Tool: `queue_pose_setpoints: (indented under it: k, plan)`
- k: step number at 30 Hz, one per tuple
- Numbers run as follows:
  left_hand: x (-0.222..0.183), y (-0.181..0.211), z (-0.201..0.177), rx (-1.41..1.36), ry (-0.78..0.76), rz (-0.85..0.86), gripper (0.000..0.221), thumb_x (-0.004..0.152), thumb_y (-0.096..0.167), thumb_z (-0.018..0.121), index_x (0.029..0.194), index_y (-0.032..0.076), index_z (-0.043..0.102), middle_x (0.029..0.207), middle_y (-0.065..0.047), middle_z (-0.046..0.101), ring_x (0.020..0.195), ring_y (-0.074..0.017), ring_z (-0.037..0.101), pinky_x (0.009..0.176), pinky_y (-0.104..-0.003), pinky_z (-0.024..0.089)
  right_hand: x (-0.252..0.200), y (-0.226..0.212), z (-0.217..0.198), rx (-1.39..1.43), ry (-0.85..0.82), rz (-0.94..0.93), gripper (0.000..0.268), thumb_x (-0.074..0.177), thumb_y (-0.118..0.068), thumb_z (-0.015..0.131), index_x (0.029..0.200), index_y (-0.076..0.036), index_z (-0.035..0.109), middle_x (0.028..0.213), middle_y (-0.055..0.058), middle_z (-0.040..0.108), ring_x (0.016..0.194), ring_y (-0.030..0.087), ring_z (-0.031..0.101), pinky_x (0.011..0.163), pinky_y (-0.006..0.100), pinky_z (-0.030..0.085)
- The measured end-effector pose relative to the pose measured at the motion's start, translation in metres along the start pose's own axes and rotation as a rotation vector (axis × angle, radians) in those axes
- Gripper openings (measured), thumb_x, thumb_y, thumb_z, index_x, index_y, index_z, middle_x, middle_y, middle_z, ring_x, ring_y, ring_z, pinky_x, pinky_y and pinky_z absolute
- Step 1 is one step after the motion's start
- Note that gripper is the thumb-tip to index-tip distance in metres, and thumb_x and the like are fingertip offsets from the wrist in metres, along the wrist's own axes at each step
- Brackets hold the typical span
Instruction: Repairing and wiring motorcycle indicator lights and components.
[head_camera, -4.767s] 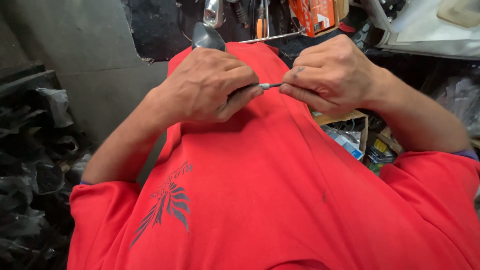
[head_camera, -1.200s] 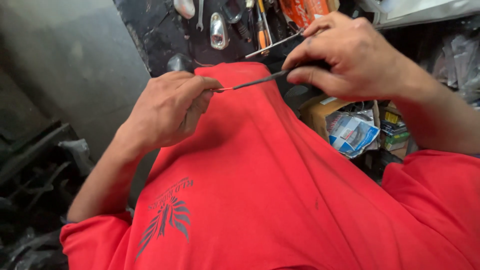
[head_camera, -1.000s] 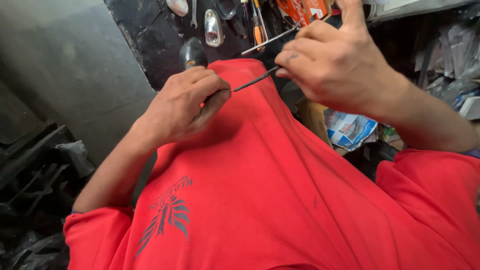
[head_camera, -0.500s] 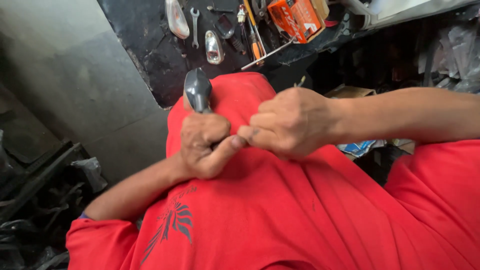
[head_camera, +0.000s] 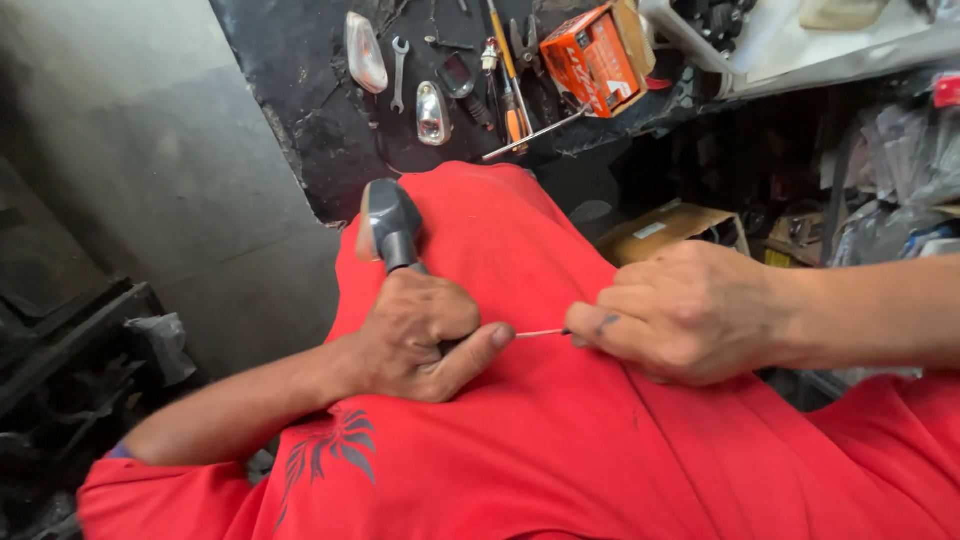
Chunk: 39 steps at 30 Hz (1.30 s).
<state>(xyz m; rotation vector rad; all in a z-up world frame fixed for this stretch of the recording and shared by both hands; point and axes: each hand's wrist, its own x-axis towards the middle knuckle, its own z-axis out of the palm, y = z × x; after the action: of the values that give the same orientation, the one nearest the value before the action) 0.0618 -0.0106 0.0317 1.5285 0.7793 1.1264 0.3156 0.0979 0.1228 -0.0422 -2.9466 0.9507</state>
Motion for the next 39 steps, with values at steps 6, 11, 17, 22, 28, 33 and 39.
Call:
queue_pose_setpoints:
  k: [6, 11, 17, 22, 28, 33, 39]
  plan:
    - [0.009, -0.008, -0.002, 0.047, -0.030, 0.015, 0.050, 0.093, 0.009, 0.073, 0.057, 0.010, 0.039, 0.051, -0.007, 0.040, 0.043, -0.0240, 0.045, 0.046, -0.041, 0.030, -0.018, 0.004, -0.003, 0.118, 0.057, 0.154, 0.019, 0.080, -0.005, 0.066, 0.099, -0.002, 0.070, 0.071, 0.004, 0.063, 0.055, 0.019, 0.061, 0.045, 0.034, 0.049]
    - [0.014, -0.027, 0.002, 0.109, -0.008, -0.027, 0.047, 0.098, 0.011, 0.068, 0.061, 0.006, 0.039, 0.055, -0.011, 0.039, 0.047, -0.0276, 0.043, 0.051, -0.044, 0.030, -0.016, 0.032, 0.004, 0.185, 0.068, 0.332, 0.016, 0.089, -0.012, 0.075, 0.103, -0.004, 0.071, 0.073, 0.007, 0.066, 0.059, 0.024, 0.064, 0.051, 0.035, 0.051]
    - [0.032, -0.019, 0.001, -0.050, -0.009, -0.136, 0.028, 0.101, 0.014, 0.061, 0.076, 0.003, 0.052, 0.063, -0.009, 0.050, 0.053, -0.0243, 0.051, 0.054, -0.038, 0.039, -0.025, 0.041, 0.006, 0.205, 0.080, 0.373, 0.017, 0.090, -0.008, 0.073, 0.107, -0.006, 0.070, 0.074, 0.007, 0.065, 0.062, 0.025, 0.064, 0.053, 0.037, 0.050]
    - [0.051, -0.013, 0.017, 0.144, 0.011, -0.047, 0.015, 0.099, 0.013, 0.061, 0.091, 0.001, 0.062, 0.071, -0.009, 0.059, 0.063, -0.0269, 0.060, 0.057, -0.038, 0.043, -0.015, 0.040, 0.009, 0.075, 0.106, 0.319, 0.015, 0.090, -0.007, 0.074, 0.104, -0.004, 0.068, 0.079, 0.009, 0.065, 0.068, 0.028, 0.065, 0.057, 0.038, 0.051]
    - [0.043, -0.038, 0.044, 0.110, 0.063, -0.010, 0.035, 0.100, 0.013, 0.067, 0.071, 0.004, 0.049, 0.064, -0.010, 0.048, 0.056, -0.0278, 0.049, 0.056, -0.042, 0.036, -0.019, 0.043, 0.015, 0.223, 0.155, 0.249, 0.011, 0.094, -0.010, 0.074, 0.101, -0.003, 0.070, 0.085, 0.010, 0.072, 0.070, 0.026, 0.071, 0.059, 0.035, 0.055]
    - [0.042, -0.030, 0.052, -0.071, 0.075, -0.062, 0.043, 0.104, 0.012, 0.064, 0.067, 0.004, 0.043, 0.060, -0.009, 0.040, 0.050, -0.0249, 0.040, 0.054, -0.041, 0.031, -0.027, 0.043, 0.006, 0.425, 0.090, 0.288, 0.010, 0.093, -0.010, 0.072, 0.100, -0.003, 0.073, 0.083, 0.011, 0.074, 0.066, 0.025, 0.071, 0.055, 0.033, 0.055]
    - [0.046, -0.021, 0.061, -0.195, 0.081, -0.164, 0.042, 0.107, 0.015, 0.059, 0.068, 0.005, 0.047, 0.058, -0.005, 0.042, 0.048, -0.0172, 0.039, 0.051, -0.037, 0.031, -0.039, 0.045, -0.006, 0.536, 0.011, 0.335, 0.012, 0.096, -0.010, 0.067, 0.105, -0.004, 0.072, 0.080, 0.009, 0.075, 0.064, 0.022, 0.073, 0.054, 0.031, 0.054]
